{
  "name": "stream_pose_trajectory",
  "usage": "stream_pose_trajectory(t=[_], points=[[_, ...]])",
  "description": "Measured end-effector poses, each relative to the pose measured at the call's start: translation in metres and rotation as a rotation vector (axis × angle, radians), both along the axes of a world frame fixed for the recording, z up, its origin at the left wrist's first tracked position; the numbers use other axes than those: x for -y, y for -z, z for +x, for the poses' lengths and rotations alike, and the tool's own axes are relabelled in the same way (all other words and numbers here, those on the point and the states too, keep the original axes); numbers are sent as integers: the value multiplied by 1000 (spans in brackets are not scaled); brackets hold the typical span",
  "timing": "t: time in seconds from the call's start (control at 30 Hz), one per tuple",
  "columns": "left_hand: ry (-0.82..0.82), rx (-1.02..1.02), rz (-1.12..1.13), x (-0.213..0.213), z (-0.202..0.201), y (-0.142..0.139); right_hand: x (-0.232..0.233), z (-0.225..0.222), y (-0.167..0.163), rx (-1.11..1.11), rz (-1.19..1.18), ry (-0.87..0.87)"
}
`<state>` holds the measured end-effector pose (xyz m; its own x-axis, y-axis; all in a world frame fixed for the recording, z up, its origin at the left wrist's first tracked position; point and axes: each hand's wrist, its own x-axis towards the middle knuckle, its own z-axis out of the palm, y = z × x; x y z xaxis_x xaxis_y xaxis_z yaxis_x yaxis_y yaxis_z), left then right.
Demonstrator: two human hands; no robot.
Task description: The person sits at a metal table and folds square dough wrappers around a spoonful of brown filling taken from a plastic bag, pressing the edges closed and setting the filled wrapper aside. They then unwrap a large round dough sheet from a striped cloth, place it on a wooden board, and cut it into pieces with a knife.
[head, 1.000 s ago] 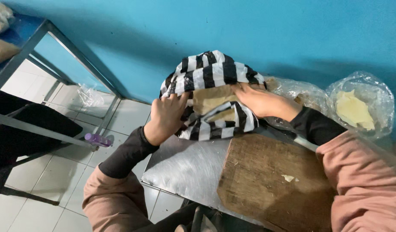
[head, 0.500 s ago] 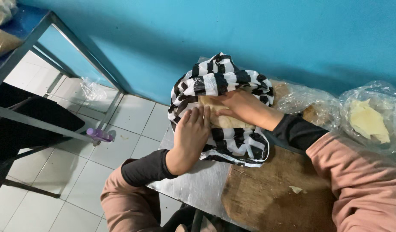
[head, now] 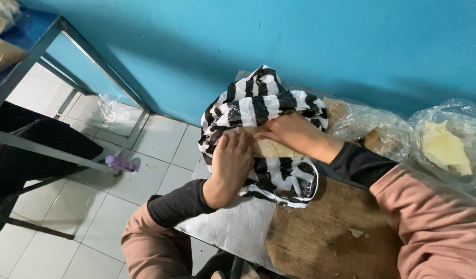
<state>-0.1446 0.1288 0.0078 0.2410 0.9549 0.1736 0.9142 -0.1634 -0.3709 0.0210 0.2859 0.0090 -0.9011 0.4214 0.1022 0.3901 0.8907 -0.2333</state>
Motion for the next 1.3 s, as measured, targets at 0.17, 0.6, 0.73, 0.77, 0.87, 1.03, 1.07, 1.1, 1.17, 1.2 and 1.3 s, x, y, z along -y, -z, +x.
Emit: stream_pose_trajectory(t=[0.17, 0.6, 0.73, 0.77, 0.87, 1.03, 1.07, 1.1, 1.17, 1.2, 1.3], points=[[-27, 8, 47, -1, 3, 1, 3, -5, 4, 32, 58, 62], [77, 72, 116, 5, 2, 0, -7, 0, 3, 34, -179, 174], [138, 134, 185, 2, -1, -1, -8, -1, 5, -29, -149, 179], [130, 129, 189, 1, -2, -1, -9, -1, 5, -50, -135, 178], [92, 174, 196, -2, -2, -2, -12, 0, 1, -193, -235, 159], [57, 151, 181, -3, 0, 2, -10, -3, -13, -32, -322, 316], [48, 148, 176, -4, 1, 3, -8, -4, -16, -34, -353, 344], [39, 143, 173, -5, 2, 4, -7, -4, -19, -40, -373, 356], [31, 155, 149, -5, 2, 8, -5, -4, -25, -50, -415, 380], [27, 161, 138, -5, 3, 9, -5, -3, -27, -73, -406, 383], [65, 184, 124, -6, 2, 14, -8, 0, -31, -192, -365, 346]])
